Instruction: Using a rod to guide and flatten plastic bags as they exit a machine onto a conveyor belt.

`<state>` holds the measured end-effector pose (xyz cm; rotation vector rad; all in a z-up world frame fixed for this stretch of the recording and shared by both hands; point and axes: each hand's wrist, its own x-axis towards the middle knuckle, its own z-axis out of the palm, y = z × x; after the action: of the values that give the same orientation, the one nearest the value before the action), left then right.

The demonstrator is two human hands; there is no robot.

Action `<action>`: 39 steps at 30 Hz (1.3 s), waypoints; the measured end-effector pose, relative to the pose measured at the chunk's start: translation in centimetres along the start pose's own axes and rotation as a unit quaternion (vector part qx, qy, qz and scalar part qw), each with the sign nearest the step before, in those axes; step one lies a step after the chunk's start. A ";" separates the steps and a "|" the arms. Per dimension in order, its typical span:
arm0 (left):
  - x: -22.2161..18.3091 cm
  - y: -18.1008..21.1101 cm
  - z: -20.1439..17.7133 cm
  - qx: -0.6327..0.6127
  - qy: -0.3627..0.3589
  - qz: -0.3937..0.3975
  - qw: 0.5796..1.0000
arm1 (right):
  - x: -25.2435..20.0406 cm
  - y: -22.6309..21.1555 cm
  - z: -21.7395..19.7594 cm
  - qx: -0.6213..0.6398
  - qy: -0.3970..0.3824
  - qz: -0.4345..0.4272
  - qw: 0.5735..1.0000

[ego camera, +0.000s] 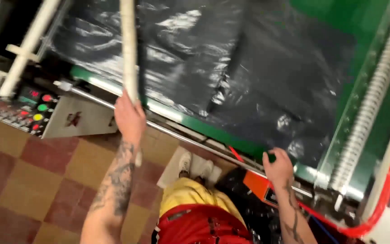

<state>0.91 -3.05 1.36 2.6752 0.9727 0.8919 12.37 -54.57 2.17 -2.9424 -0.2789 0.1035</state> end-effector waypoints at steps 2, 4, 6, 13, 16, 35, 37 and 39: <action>-4.3 5.5 -1.7 -0.018 -0.088 0.044 0.995 | -2.1 0.7 -0.4 -0.017 -0.015 0.034 0.999; -6.6 11.7 -3.5 -0.032 -0.168 0.087 0.981 | -2.1 0.4 0.0 -0.031 -0.029 0.060 0.997; -8.6 19.2 -6.1 -0.045 -0.222 0.170 0.959 | -2.3 0.5 0.7 -0.038 -0.064 0.117 0.990; -20.5 32.4 0.1 -0.275 -0.103 0.226 0.929 | -6.9 -1.7 0.6 -0.096 -0.039 0.117 0.988; -18.9 31.9 -1.2 -0.282 -0.291 0.271 0.873 | -6.8 -0.4 0.0 -0.078 -0.053 0.096 0.991; -3.0 0.4 -1.2 -0.120 -0.092 0.126 0.980 | -1.7 -3.4 -5.3 0.054 -0.241 0.080 0.966; -0.6 -1.8 -1.4 -0.129 -0.045 0.060 0.989 | 0.2 -4.6 -6.0 0.042 -0.291 0.089 0.952; 0.2 -3.2 -2.0 -0.145 -0.013 -0.041 0.988 | -0.3 -4.7 -6.0 0.051 -0.298 0.112 0.946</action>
<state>-1.86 -0.50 2.01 2.3802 0.8652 0.9009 11.74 -51.19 8.92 -2.7503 -0.0095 1.0129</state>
